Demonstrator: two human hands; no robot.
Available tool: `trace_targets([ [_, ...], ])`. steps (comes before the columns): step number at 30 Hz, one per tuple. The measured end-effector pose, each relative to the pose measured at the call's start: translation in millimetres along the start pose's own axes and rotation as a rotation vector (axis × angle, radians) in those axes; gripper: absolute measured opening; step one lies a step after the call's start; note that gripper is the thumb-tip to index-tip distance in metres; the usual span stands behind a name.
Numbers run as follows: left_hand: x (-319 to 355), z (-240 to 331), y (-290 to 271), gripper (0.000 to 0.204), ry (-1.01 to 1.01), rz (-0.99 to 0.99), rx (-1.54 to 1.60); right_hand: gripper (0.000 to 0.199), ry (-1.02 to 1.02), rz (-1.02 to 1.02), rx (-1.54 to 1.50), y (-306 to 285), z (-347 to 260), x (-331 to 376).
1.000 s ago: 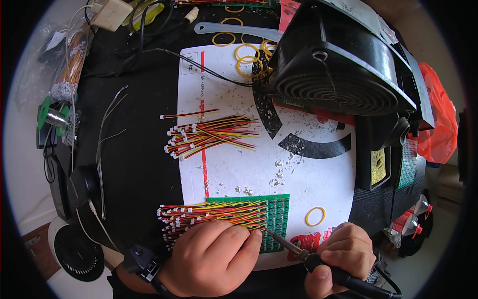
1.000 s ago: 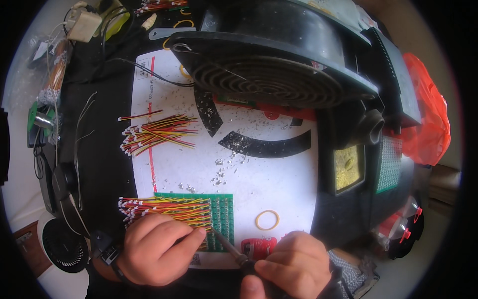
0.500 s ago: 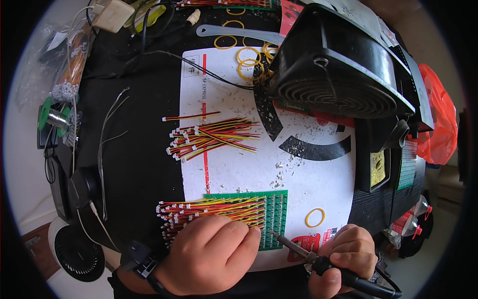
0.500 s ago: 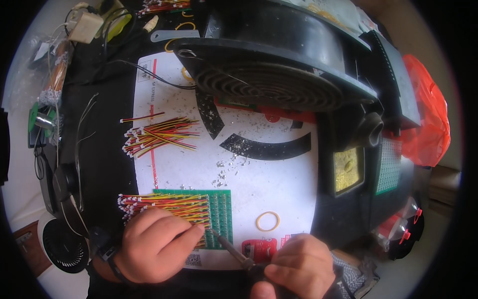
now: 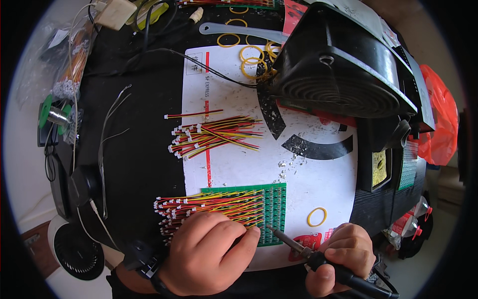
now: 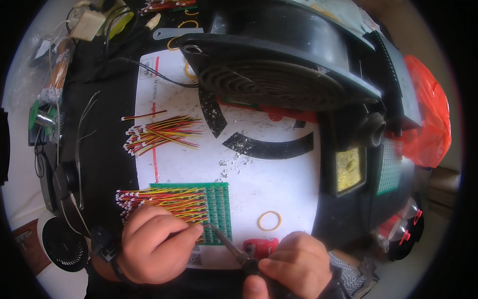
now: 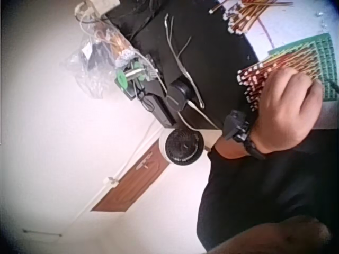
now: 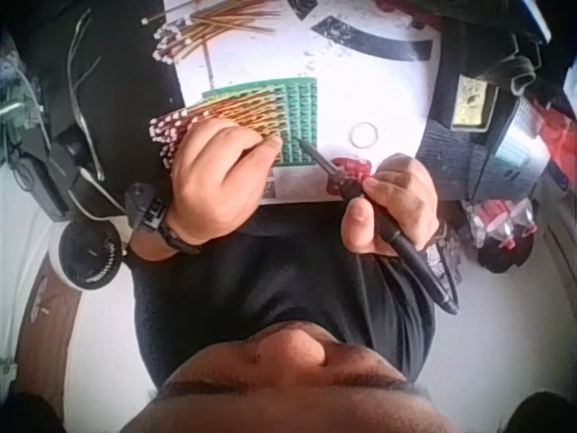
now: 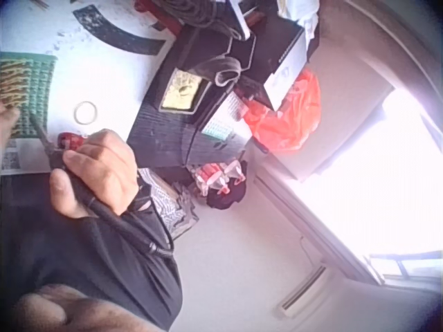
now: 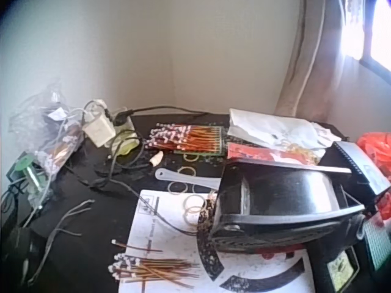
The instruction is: Soldering wires onto a printed circuit board.
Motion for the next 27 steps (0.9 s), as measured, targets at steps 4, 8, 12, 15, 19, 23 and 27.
trace_targets([
  [4, 1, 0, 1, 0.025, -0.012, 0.006, 0.003, 0.018, 0.006, -0.027, 0.023, 2, -1, 1],
  [8, 1, 0, 1, 0.024, -0.016, 0.008, -0.009, 0.018, 0.02, -0.04, 0.031, 4, 0, 0],
  [12, 2, -1, 1, 0.023, -0.014, 0.011, -0.023, 0.017, 0.042, -0.054, 0.045, 6, 0, 0],
  [15, 2, 0, 2, 0.022, 0.0, 0.013, -0.026, 0.02, 0.064, 0.004, 0.149, 8, 6, 14],
  [19, 0, 1, 3, 0.022, 0.006, 0.007, -0.024, 0.026, 0.078, 0.06, 0.238, 3, 6, 19],
  [23, -5, 4, 1, 0.022, 0.003, -0.005, -0.043, 0.017, 0.066, -0.05, 0.064, 6, 2, 0],
  [27, -5, 3, 0, 0.023, -0.01, -0.008, -0.058, 0.018, 0.046, -0.03, 0.024, 8, 4, 2],
])
Point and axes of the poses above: each hand's wrist, its own x-axis away from the middle knuckle, its own y-axis out of the palm, z = x × y, the point moved 8 cm from there along -x, towards the middle knuckle, and after that the axes turned 1 degree about -y, right-handed, at the moved point
